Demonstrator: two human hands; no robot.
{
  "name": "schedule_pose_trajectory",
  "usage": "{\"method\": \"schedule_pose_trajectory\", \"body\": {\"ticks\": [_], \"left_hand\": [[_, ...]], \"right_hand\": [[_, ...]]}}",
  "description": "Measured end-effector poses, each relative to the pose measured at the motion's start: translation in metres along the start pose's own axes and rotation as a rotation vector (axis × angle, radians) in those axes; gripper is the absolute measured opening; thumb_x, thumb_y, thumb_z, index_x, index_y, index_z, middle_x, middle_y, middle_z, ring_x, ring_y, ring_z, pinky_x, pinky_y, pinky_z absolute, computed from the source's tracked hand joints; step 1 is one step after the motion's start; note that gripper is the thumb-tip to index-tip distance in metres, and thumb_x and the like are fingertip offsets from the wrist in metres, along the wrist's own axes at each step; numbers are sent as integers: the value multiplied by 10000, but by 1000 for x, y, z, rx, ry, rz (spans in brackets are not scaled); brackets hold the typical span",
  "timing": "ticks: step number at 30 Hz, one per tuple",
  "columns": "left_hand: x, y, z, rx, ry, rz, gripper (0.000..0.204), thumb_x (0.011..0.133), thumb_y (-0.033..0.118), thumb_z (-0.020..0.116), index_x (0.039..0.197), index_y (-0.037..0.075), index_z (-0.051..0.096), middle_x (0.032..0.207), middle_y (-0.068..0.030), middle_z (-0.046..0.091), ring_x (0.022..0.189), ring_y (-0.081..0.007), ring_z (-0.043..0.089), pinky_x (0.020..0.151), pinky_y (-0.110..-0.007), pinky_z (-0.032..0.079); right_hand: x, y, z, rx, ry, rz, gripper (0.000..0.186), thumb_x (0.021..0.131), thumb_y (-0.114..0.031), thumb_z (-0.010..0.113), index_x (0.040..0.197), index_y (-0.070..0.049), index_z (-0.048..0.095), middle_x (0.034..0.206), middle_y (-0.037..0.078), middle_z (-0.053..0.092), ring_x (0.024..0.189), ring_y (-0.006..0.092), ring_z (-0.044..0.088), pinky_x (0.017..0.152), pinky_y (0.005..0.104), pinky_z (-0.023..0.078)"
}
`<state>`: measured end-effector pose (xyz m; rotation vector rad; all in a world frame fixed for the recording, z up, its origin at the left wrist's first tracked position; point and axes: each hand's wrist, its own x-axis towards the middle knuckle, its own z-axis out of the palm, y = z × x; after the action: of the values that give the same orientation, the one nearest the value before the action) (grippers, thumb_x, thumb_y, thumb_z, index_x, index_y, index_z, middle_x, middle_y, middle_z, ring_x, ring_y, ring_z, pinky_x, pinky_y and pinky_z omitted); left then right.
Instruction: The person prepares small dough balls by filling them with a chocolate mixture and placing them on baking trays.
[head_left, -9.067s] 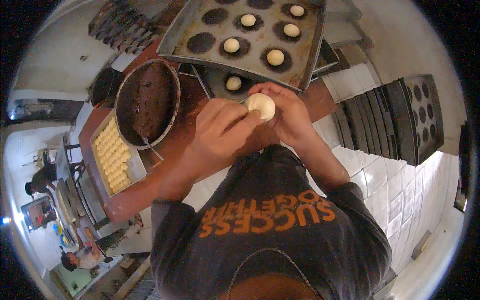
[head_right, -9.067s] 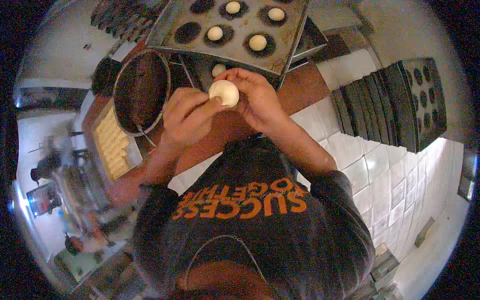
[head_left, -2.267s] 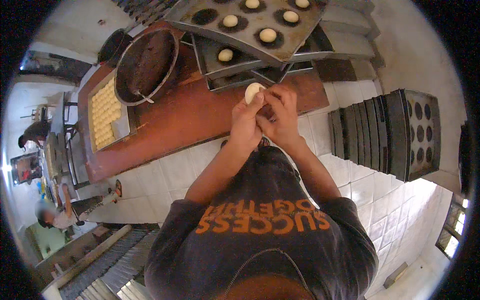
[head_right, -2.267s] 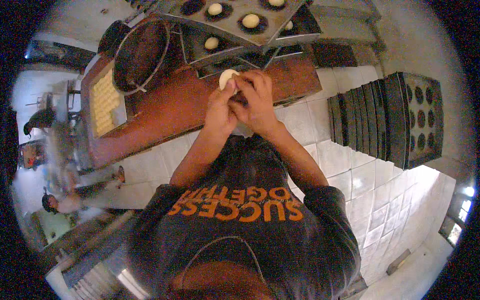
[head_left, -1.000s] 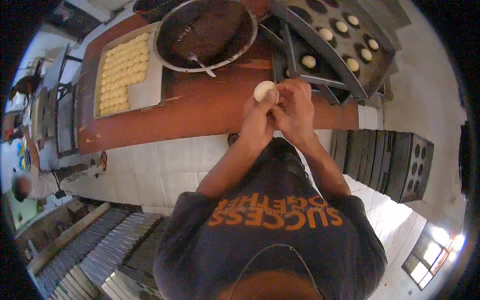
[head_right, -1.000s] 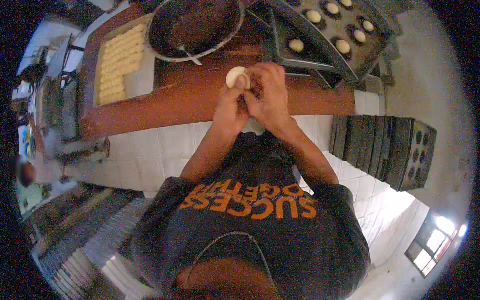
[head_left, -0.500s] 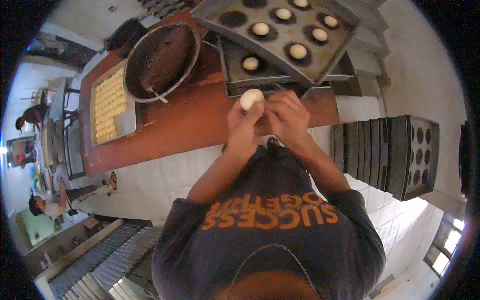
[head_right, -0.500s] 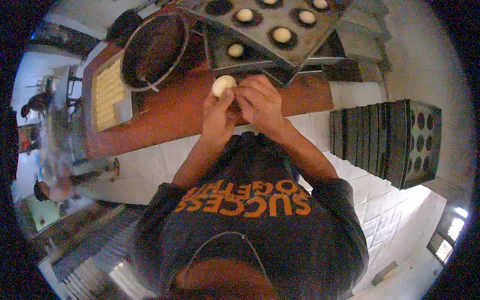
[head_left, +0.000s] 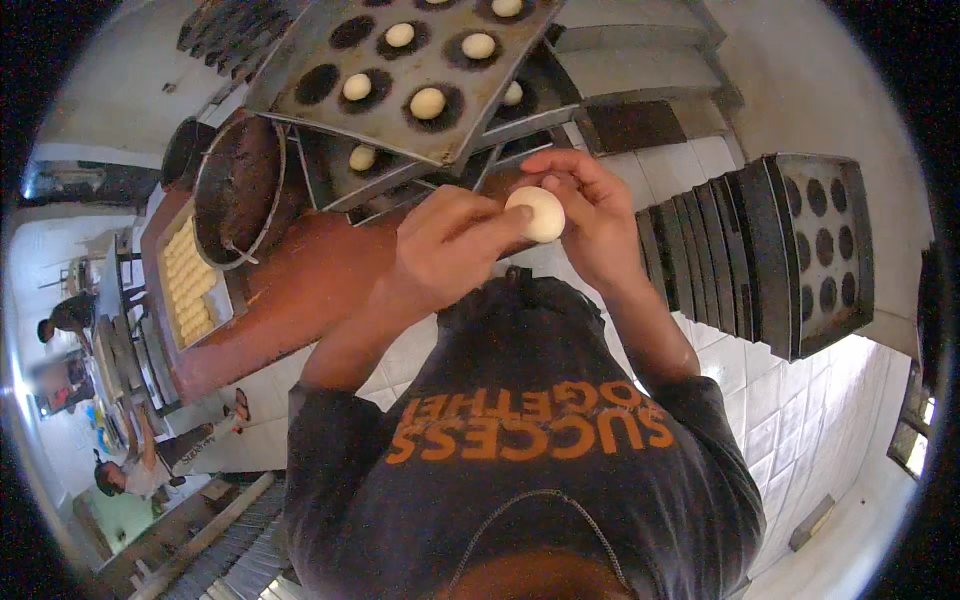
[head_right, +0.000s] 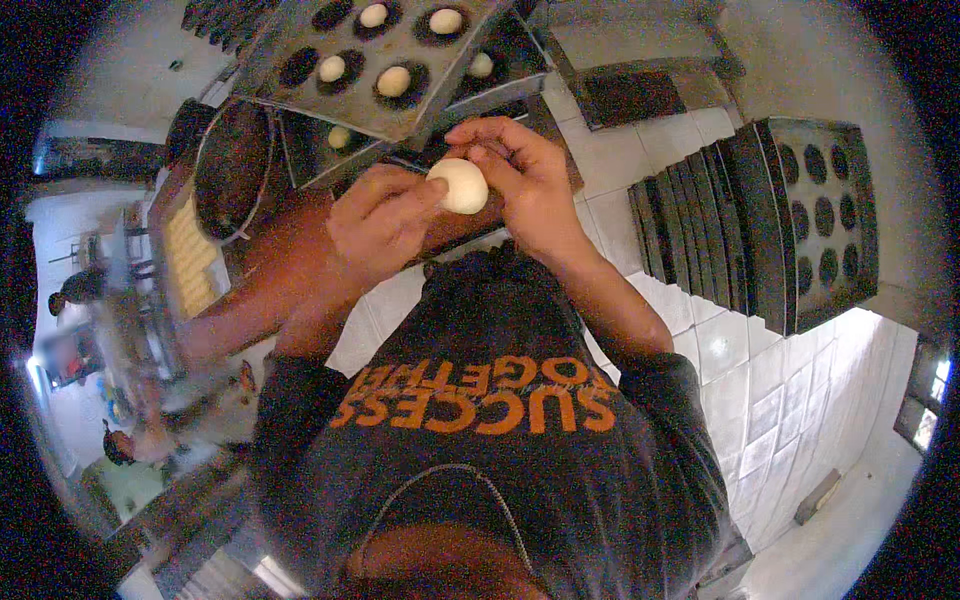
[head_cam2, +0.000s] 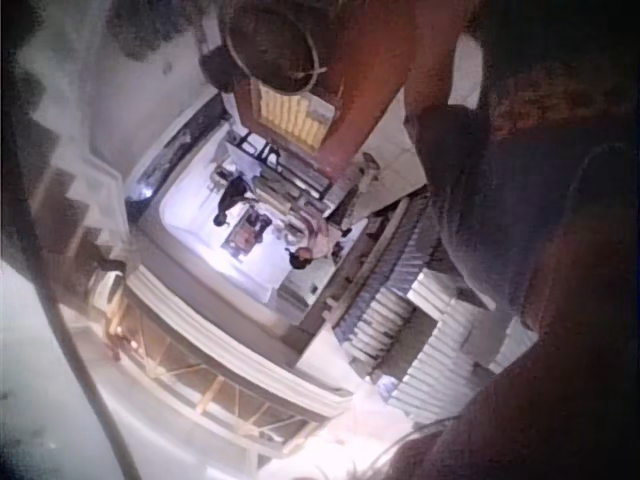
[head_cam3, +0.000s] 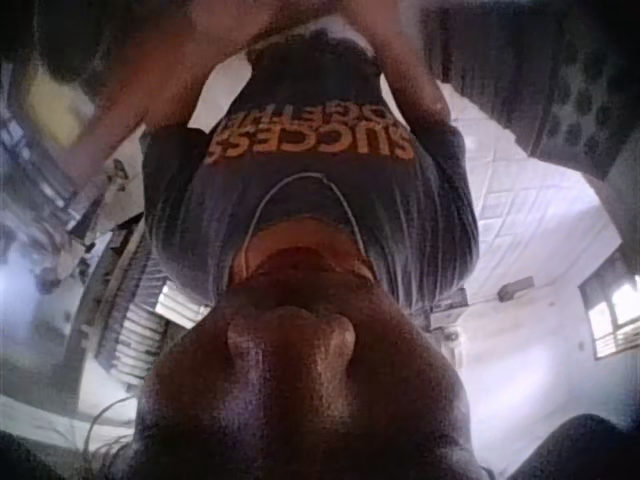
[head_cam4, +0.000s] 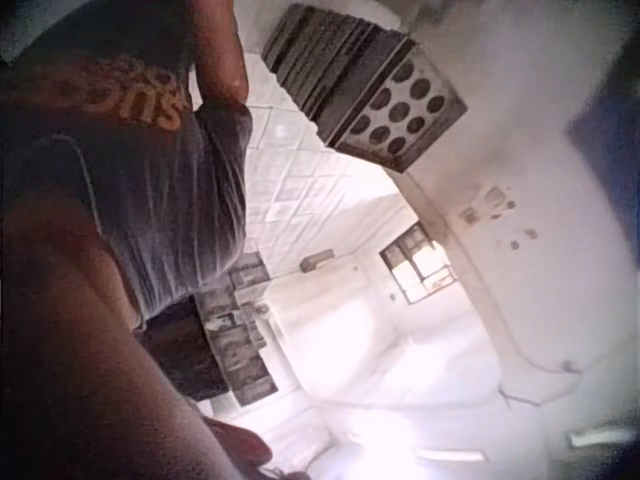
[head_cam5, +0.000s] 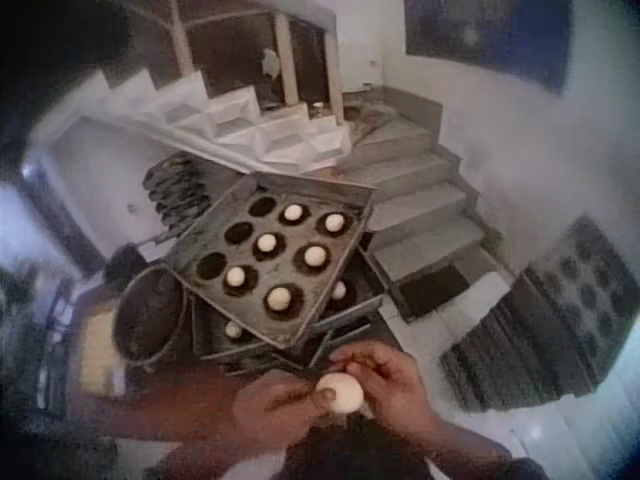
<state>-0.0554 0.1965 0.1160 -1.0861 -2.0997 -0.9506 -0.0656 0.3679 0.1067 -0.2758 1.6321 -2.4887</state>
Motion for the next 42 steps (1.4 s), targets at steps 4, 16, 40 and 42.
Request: {"method": "schedule_pose_trajectory", "body": {"ticks": [4,16,40,42], "left_hand": [[14,-1,18,149,-30,182,292,548,67,686,836,78,638,742,-39,522,617,-162,512,515,-256,410],[35,3,39,63,-25,109,305,555,53,694,851,40,624,784,-87,537,684,-232,541,580,-320,457],[-118,-16,-77,-218,849,-858,344,777,28,561,1102,-26,462,1192,-137,426,1102,-215,435,926,-348,378],[-151,-25,-98,-84,867,-955,324,784,26,556,1093,-22,468,1167,-131,450,1081,-208,452,922,-339,380]], "right_hand": [[-6,-1,-19,237,1,142,173,852,-53,451,986,4,544,934,92,592,847,151,578,744,262,470],[-7,-7,-50,656,-30,391,263,895,-201,426,1025,10,516,983,121,583,897,205,589,770,327,514],[94,-1,54,-111,-536,313,380,854,-206,496,1123,61,476,1040,140,563,965,250,557,845,346,453],[118,-20,78,-474,-672,123,296,824,-157,541,1055,30,546,992,99,589,945,220,568,820,356,464]]}}
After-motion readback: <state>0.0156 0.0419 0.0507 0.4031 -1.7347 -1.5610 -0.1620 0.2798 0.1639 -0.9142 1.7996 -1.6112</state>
